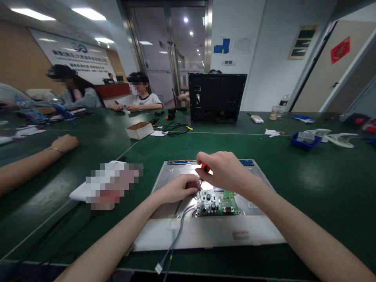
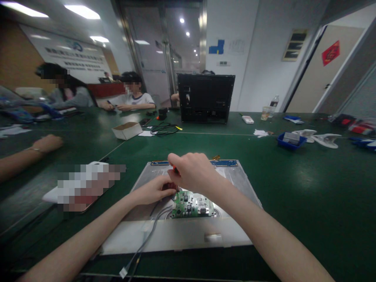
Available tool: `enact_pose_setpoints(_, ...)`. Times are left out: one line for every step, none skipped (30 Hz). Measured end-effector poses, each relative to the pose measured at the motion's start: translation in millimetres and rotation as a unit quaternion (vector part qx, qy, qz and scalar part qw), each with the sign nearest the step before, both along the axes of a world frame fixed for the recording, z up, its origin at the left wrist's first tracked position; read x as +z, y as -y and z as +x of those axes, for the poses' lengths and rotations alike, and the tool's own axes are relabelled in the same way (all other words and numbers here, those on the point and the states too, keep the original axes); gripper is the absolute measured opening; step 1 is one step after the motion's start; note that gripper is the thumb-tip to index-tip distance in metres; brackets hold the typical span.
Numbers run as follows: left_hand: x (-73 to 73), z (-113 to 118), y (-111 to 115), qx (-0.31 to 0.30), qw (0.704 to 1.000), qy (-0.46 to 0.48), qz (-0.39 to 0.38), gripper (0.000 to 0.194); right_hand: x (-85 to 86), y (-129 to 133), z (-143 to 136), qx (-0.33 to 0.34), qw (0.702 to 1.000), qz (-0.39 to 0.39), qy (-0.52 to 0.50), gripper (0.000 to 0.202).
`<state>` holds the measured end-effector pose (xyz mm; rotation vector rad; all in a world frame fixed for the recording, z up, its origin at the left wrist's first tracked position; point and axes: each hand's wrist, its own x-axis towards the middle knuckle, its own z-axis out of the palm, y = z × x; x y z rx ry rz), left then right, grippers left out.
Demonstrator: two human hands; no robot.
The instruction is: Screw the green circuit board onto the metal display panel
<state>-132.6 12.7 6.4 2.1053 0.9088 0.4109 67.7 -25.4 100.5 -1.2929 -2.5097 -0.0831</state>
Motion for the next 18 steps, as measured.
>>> enact_pose_setpoints(-1.3, -0.5, -0.6, 0.0, 1.0, 0.001, -0.001, 0.006, 0.2, 0.0, 0.0, -0.002, 1.0, 0.0, 0.002, 0.016)
enact_pose_setpoints(-2.0, -0.9, -1.0, 0.0, 1.0, 0.001, -0.002, 0.006, 0.6, 0.0, 0.1, -0.005, 1.0, 0.001, 0.004, 0.016)
enact_pose_setpoints(-2.3, -1.3, -1.2, 0.0, 1.0, 0.0, -0.003, 0.007, 1.0, 0.1, 0.2, -0.007, 1.0, 0.002, 0.004, 0.016)
enact_pose_setpoints(-2.1, -1.5, -1.1, 0.0, 1.0, -0.002, -0.004, 0.008, 1.6, 0.2, 0.5, -0.007, 1.0, 0.001, 0.004, 0.016)
enact_pose_setpoints(-1.5, -1.6, -1.0, -0.001, 1.0, -0.004, -0.004, 0.008, 2.1, 0.4, 0.8, -0.005, 1.0, -0.002, 0.003, 0.017)
enact_pose_setpoints(-0.6, -1.5, -0.7, -0.002, 1.0, -0.006, -0.004, 0.009, 2.7, 0.7, 1.1, -0.001, 1.0, -0.005, -0.001, 0.017)
enact_pose_setpoints(0.4, -1.4, -0.3, -0.002, 1.0, -0.008, -0.003, 0.009, 3.1, 1.0, 1.5, 0.005, 1.0, -0.009, -0.007, 0.017)
enact_pose_setpoints(1.3, -1.1, 0.0, -0.002, 1.0, -0.009, -0.002, 0.008, 3.4, 1.4, 1.8, 0.011, 1.0, -0.013, -0.013, 0.018)
enact_pose_setpoints(2.1, -0.9, 0.3, -0.001, 1.0, -0.011, -0.001, 0.008, 3.4, 1.8, 2.0, 0.017, 1.0, -0.016, -0.017, 0.017)
enact_pose_setpoints(2.6, -0.6, 0.7, 0.001, 1.0, -0.012, 0.002, 0.007, 3.3, 2.2, 2.2, 0.021, 0.999, -0.016, -0.019, 0.017)
enact_pose_setpoints(3.0, -0.4, 1.0, 0.003, 1.0, -0.014, 0.005, 0.007, 3.0, 2.5, 2.3, 0.023, 0.999, -0.013, -0.019, 0.016)
enact_pose_setpoints(3.3, -0.3, 1.3, 0.005, 1.0, -0.014, 0.009, 0.007, 2.6, 2.8, 2.3, 0.026, 0.999, -0.009, -0.017, 0.015)
enact_pose_setpoints(3.5, -0.3, 1.5, 0.007, 1.0, -0.012, 0.011, 0.006, 2.2, 2.8, 2.3, 0.027, 1.0, -0.003, -0.013, 0.014)
enact_pose_setpoints(3.6, -0.2, 1.8, 0.007, 1.0, -0.01, 0.011, 0.007, 1.9, 2.8, 2.3, 0.027, 1.0, 0.004, -0.01, 0.012)
enact_pose_setpoints(3.8, -0.2, 2.0, 0.007, 1.0, -0.009, 0.007, 0.007, 1.8, 2.6, 2.4, 0.024, 1.0, 0.009, -0.006, 0.013)
enact_pose_setpoints(4.0, -0.2, 2.2, 0.006, 1.0, -0.008, 0.002, 0.007, 1.9, 2.4, 2.6, 0.02, 1.0, 0.012, 0.0, 0.015)
enact_pose_setpoints(4.3, -0.1, 2.4, 0.005, 1.0, -0.009, -0.003, 0.007, 2.0, 2.1, 2.9, 0.016, 1.0, 0.013, 0.006, 0.018)
enact_pose_setpoints(4.5, 0.0, 2.5, 0.004, 1.0, -0.012, -0.005, 0.007, 2.3, 1.8, 3.2, 0.011, 1.0, 0.013, 0.012, 0.021)
